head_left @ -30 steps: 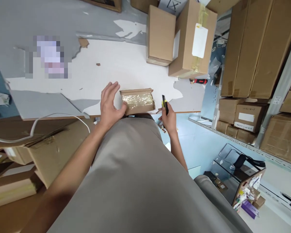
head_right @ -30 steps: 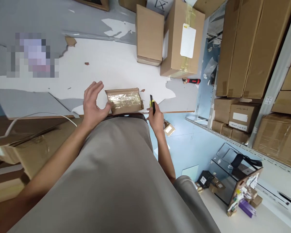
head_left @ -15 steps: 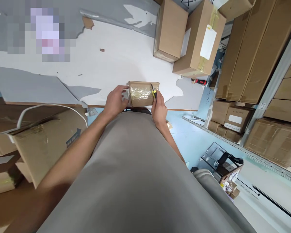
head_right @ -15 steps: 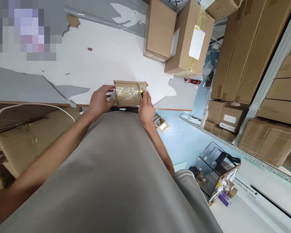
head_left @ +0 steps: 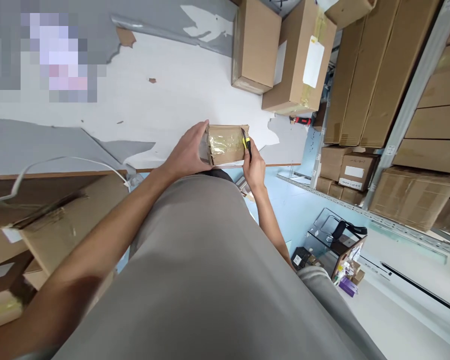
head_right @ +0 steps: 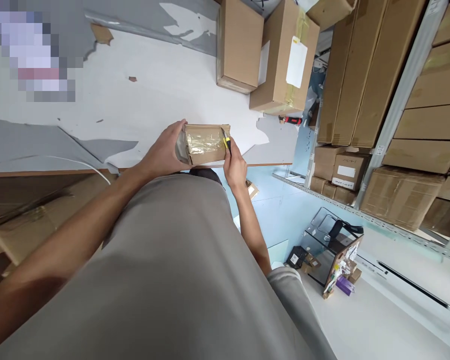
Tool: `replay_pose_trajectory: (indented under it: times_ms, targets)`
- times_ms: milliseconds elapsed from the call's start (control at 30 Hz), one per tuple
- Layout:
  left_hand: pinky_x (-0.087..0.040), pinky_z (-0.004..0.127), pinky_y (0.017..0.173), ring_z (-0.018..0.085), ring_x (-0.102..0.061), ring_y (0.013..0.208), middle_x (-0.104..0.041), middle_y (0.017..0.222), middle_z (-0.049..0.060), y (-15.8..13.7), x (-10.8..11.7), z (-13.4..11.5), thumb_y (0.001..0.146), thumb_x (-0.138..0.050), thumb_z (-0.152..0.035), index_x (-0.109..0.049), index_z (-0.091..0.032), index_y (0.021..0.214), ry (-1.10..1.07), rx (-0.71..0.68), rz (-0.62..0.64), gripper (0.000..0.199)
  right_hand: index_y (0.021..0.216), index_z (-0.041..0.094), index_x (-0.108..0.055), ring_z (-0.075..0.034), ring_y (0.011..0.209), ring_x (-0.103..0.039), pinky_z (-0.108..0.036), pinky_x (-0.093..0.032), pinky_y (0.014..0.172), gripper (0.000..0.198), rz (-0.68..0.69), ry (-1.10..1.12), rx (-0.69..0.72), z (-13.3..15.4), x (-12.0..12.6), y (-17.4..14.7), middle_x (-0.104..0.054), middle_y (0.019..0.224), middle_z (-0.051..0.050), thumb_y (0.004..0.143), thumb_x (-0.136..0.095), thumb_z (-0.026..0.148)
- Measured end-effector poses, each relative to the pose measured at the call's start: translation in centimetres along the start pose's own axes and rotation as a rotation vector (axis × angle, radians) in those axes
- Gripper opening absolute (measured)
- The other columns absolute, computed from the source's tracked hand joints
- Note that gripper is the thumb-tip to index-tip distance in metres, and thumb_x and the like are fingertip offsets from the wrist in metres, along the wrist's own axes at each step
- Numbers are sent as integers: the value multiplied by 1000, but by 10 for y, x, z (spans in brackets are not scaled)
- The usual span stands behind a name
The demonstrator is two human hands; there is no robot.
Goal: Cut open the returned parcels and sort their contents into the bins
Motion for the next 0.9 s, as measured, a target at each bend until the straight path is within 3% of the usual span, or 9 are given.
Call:
replay_pose_trajectory:
  times_ms: [167, 300, 433, 700, 900]
  targets:
    - [-38, 74, 143, 54, -40, 174, -42, 186, 20, -15, 22, -16, 79, -97, -74, -24, -29, 191, 67, -40, -30, 141, 189, 23, -45, -32, 167, -64, -53, -55, 138, 66, -42, 97, 51, 36, 16, -21, -65, 177, -17, 128, -31, 45]
    - [-36, 77, 142, 56, -42, 170, -45, 178, 20, -21, 34, -16, 79, -99, -67, -27, -34, 190, 146, -56, -81, 136, 187, 28, -47, -29, 138, -83, -47, -66, 123, 62, 106, 123, 124, 78, 10, -51, -75, 167, -13, 128, -38, 45]
    - [-36, 76, 142, 56, -42, 168, -44, 178, 17, -19, 39, -14, 80, -98, -69, -31, -36, 188, 147, -28, -84, 132, 185, 26, -49, -29, 126, -86, -39, -68, 111, 60, 224, 4, 152, 103, 2, -67, -84, 152, -11, 126, -44, 36]
    - [-32, 74, 144, 54, -41, 168, -44, 179, 20, -12, 36, -13, 86, -90, -72, -31, -26, 191, 233, -11, 27, 128, 186, 36, -50, -31, 111, -82, -37, -69, 94, 67, 399, -482, 144, 108, 4, -57, -80, 138, -12, 121, -46, 21]
    - [-26, 74, 146, 55, -35, 173, -40, 185, 26, 5, 28, -15, 87, -87, -87, -23, -14, 192, 285, 0, 72, 143, 184, 35, -53, -29, 119, -72, -37, -66, 105, 75, 350, -574, 293, 87, 9, -28, -78, 133, -15, 114, -47, 8]
Point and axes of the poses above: each hand's wrist, its own y-axis towards the middle knuckle, its own x-axis out of the back of the hand, z = x × y, the point moved 6 cm from there along y, towards the middle knuckle
